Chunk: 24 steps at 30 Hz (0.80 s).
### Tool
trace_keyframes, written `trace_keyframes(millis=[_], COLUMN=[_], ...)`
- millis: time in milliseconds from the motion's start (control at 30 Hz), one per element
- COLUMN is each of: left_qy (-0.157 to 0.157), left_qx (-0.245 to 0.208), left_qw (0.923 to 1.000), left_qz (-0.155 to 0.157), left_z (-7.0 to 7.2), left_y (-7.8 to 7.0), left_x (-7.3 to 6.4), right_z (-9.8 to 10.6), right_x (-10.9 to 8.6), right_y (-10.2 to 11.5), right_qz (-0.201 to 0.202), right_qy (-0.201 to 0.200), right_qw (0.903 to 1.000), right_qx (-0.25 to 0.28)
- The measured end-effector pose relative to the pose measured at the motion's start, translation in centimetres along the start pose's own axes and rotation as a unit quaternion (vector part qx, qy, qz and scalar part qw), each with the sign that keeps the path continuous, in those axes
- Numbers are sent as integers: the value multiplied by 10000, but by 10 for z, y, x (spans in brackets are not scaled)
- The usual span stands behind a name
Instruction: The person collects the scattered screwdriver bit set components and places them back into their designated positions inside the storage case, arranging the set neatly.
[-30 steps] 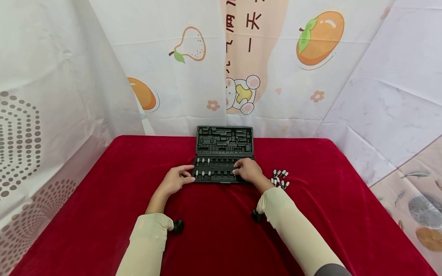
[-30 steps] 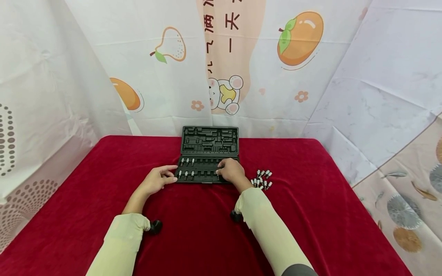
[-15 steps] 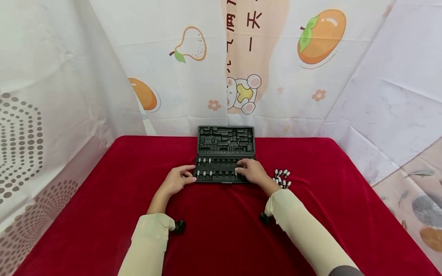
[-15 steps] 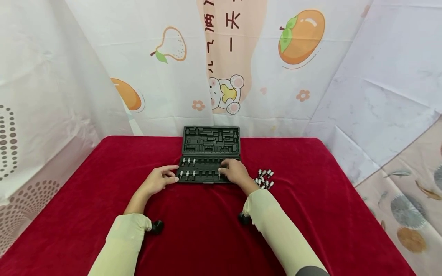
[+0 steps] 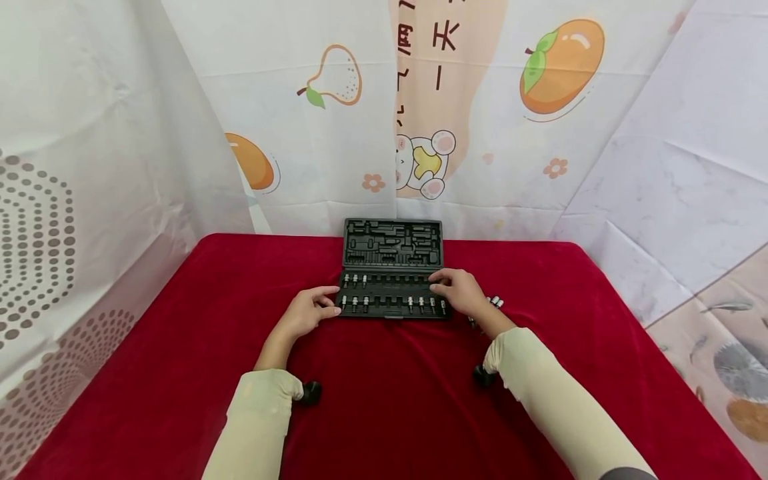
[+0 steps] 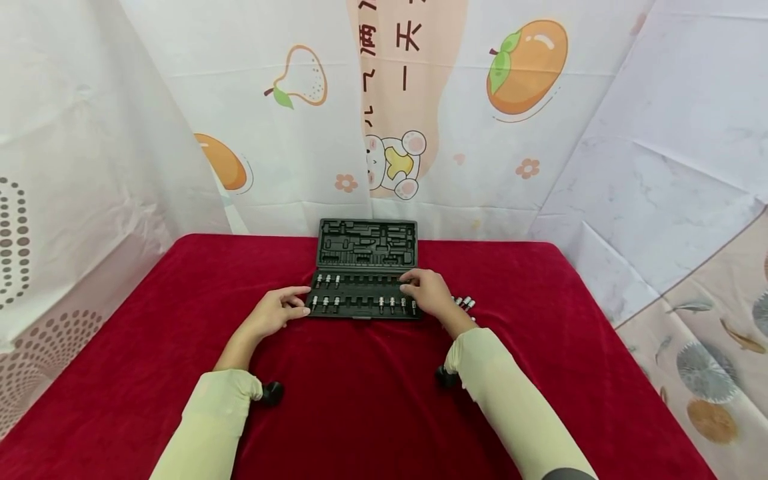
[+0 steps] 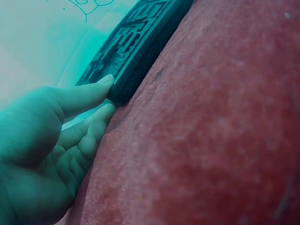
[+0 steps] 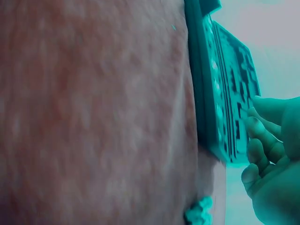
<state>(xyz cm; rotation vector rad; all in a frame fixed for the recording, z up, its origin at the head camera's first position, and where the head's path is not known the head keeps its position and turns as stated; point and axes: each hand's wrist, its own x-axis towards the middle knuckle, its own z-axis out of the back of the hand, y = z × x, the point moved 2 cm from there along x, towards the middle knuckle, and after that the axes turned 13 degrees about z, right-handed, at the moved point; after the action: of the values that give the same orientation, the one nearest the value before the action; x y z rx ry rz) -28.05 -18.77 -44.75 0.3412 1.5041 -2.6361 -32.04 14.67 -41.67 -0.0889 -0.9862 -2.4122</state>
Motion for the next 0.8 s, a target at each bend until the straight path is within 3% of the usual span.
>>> trace_keyframes(millis=[367, 800], left_qy=[-33, -19], left_qx=[-38, 35], left_qw=[10000, 10000], left_qz=[76, -13], left_z=[0, 0], left_y=[0, 0], left_x=[0, 0], right_z=[20, 38], right_x=[-11, -26], right_y=[-16, -30], right_qz=[-209, -2], right_qy=[-34, 439], right_qw=[9997, 9983], right_qx=[-137, -382])
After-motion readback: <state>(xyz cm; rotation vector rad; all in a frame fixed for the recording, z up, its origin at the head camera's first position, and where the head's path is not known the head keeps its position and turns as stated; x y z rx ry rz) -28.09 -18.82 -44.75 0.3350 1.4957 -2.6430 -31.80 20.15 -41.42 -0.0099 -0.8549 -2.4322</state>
